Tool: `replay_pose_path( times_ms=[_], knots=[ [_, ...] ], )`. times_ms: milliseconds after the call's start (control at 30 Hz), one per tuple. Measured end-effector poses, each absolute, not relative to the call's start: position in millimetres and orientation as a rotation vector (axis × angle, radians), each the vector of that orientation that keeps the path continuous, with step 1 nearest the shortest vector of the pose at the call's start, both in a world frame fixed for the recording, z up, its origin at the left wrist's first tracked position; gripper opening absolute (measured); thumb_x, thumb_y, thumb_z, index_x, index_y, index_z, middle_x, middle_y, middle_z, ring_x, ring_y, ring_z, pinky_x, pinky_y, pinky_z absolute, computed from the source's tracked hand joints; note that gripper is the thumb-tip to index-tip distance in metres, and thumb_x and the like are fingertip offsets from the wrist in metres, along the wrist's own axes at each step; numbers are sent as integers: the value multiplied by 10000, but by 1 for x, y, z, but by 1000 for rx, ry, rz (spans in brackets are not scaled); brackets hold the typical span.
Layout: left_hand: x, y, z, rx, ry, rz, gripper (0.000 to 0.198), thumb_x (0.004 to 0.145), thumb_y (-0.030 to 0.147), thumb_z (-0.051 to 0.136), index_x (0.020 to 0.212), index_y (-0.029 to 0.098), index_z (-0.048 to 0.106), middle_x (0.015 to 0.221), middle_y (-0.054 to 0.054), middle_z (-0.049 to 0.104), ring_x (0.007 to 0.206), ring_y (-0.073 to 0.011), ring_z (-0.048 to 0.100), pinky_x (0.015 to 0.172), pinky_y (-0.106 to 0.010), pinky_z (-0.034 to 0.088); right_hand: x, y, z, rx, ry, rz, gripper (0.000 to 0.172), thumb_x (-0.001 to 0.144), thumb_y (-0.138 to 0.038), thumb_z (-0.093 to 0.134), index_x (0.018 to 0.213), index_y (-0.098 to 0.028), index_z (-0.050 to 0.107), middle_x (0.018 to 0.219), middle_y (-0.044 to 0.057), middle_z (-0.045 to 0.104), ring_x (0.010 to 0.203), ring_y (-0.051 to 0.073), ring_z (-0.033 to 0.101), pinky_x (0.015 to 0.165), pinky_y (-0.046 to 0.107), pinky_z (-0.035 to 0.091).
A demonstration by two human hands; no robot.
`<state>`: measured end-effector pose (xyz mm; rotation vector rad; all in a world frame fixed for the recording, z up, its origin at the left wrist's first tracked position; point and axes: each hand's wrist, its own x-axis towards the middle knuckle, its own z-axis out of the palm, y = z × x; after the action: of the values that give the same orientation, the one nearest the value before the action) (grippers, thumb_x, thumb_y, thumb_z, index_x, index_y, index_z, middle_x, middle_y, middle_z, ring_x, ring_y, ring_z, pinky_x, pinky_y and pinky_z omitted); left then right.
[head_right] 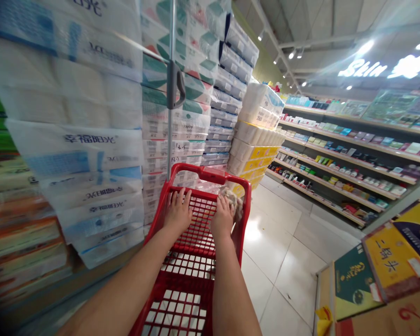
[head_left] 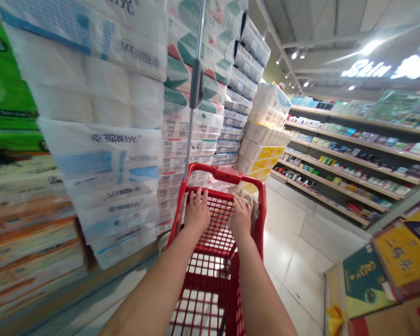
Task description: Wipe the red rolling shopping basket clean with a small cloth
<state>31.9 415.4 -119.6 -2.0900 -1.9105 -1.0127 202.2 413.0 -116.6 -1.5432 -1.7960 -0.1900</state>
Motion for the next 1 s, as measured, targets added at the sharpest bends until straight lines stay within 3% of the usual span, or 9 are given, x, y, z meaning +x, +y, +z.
replay_pose_path(
  times_ms=[133,367,500,600,700,833,1000],
  knots=[
    [32,416,-120,-2071,-1909,-974,638,841,211,484,1460,130,356,1559,-141,279,1414,-404,252,1123,-541,318,204,412,-113,-1683,-1628,-207,657,739,-34,374,1383,-102,483,1458,113,451,1404,260,300,1145,468,201],
    [32,418,-121,-2053,-1929,-905,655,836,205,495,1469,129,341,1565,-137,265,1413,-395,258,1117,-523,341,203,410,-112,-1777,-1666,-173,701,730,-37,408,1410,-201,463,1488,44,416,1440,266,210,1151,503,159],
    [32,417,-121,-2053,-1925,-894,654,838,210,493,1470,137,340,1565,-128,268,1417,-389,253,1121,-522,339,207,413,-116,-1734,-1513,-170,694,705,-54,480,1390,-167,492,1571,113,221,1442,324,178,1114,468,267],
    [32,417,-120,-2053,-1927,-888,659,836,211,494,1471,135,336,1565,-132,268,1411,-391,265,1118,-525,340,211,416,-121,-1655,-1467,-158,697,662,-43,516,1348,-166,540,1603,100,59,1446,322,156,1108,420,300],
    [32,416,-120,-2059,-1923,-886,663,834,208,497,1472,135,334,1563,-136,270,1408,-392,270,1116,-526,343,219,424,-126,-1580,-1468,-163,625,704,-48,455,1304,-176,580,1563,92,231,1427,266,211,1122,405,291],
    [31,417,-121,-2062,-1919,-887,645,844,209,492,1468,142,340,1563,-130,274,1410,-381,272,1123,-516,337,233,437,-129,-1401,-1446,-123,506,742,-77,393,1168,-124,662,1316,130,563,1283,231,422,1130,426,290],
    [29,418,-124,-2065,-1905,-892,644,847,230,511,1464,140,348,1563,-135,273,1418,-374,259,1144,-507,309,229,439,-125,-1193,-1106,152,304,744,-166,492,932,-160,731,1110,107,673,1097,228,583,1028,432,421]
  ],
)
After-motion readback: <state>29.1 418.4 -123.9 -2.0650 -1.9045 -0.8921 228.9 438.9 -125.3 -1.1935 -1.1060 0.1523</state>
